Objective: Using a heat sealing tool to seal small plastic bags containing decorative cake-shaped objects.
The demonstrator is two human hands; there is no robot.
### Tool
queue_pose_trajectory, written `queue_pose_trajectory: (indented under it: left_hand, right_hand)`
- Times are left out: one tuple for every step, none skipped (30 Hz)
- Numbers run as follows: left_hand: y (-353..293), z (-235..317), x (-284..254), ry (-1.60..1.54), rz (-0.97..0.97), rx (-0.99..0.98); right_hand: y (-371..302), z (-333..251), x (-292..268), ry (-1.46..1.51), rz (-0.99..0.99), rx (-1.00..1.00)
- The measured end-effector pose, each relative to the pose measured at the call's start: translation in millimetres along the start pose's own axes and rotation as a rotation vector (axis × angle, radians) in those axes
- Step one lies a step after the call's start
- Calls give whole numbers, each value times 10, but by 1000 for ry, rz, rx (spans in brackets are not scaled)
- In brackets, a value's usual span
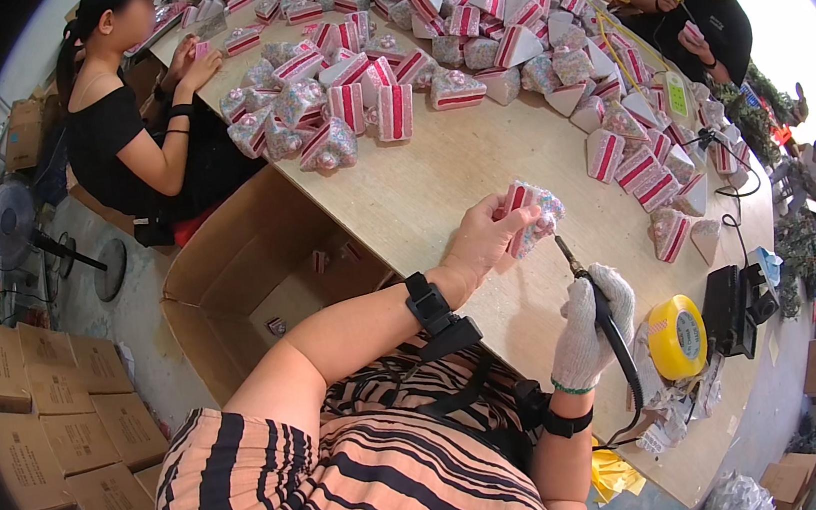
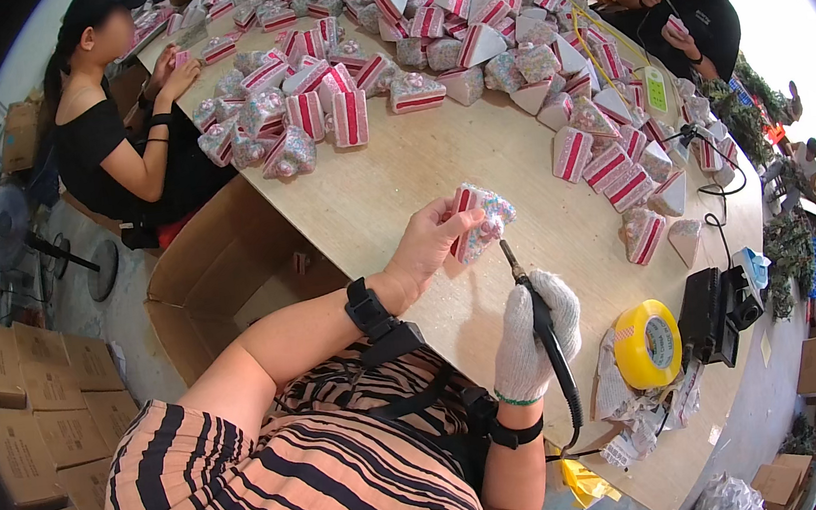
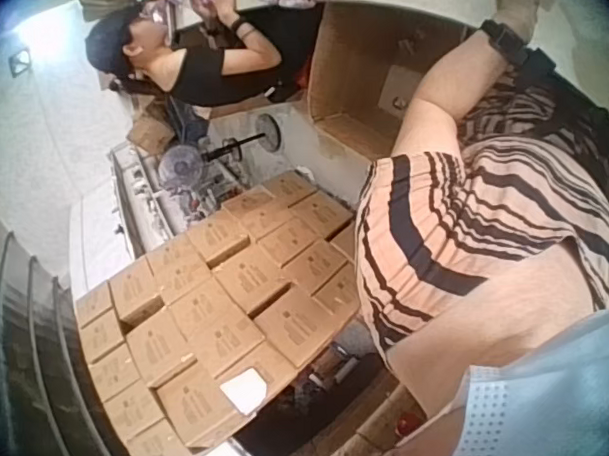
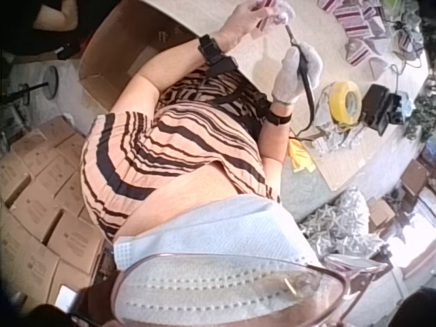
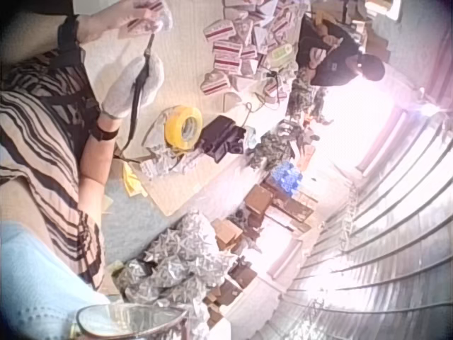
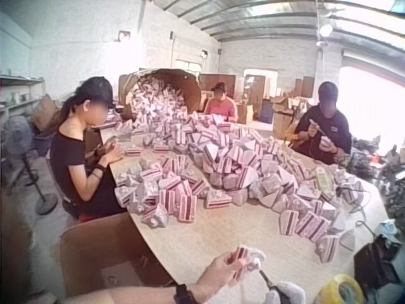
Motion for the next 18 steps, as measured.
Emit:
queue_pose_trajectory:
  left_hand:
    - [-1, 2, 2, -1, -3, 5]
    - [-3, 2, 3, 0, -2, 6]
    - [-4, 1, 3, 0, -1, 5]
    - [-5, 0, 2, 1, 0, 6]
    - [-7, 2, 2, 7, -6, 11]
    - [-7, 3, 2, 13, -11, 16]
    - [-6, 1, 0, 13, -11, 15]
    - [-3, 0, -1, 14, -13, 17]
    - [-1, -5, -1, 17, -15, 16]
    - [-1, -10, -1, 15, -17, 17]
    - [-1, -16, -2, 15, -17, 18]
    - [0, -18, 0, 11, -22, 25]
    - [2, -31, -1, 15, -19, 17]
    - [4, -31, 2, 11, -26, 32]
    - [6, -31, 5, 6, -32, 48]
    - [9, -39, 4, 6, -34, 47]
    - [11, -44, 4, 4, -38, 51]
    - [13, -48, 4, 3, -42, 54]
  right_hand:
    - [0, 3, -2, 8, 1, 2]
    - [1, 7, -4, 7, 2, 3]
    - [3, 14, -5, 2, -2, 6]
    - [4, 21, -5, -2, -6, 10]
    - [11, 32, 0, -2, -6, 10]
    - [20, 8, 11, -24, -12, -61]
    - [22, -16, 16, -64, -15, -128]
    - [24, -12, 15, -46, -18, -132]
    - [25, -7, 12, -54, -21, -129]
    - [24, -10, 4, -79, -15, -140]
    - [25, 0, 2, -62, -22, -126]
    - [26, 0, -1, -70, -26, -134]
    - [27, 1, -5, -94, -26, -138]
    - [29, 3, -8, -80, -28, -141]
    - [32, 6, -8, -85, -33, -144]
    - [35, 12, -7, -104, -36, -141]
    - [40, 14, -7, -93, -36, -146]
    - [45, 17, -2, -86, -44, -144]
Point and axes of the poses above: each hand's wrist, its own y-axis towards the middle knuckle, its own x-axis out of the palm, z = x × y, the point moved 5 cm from there along y, towards the middle knuckle, and after that the axes turned 3 degrees about -y, right-handed, at the moved point
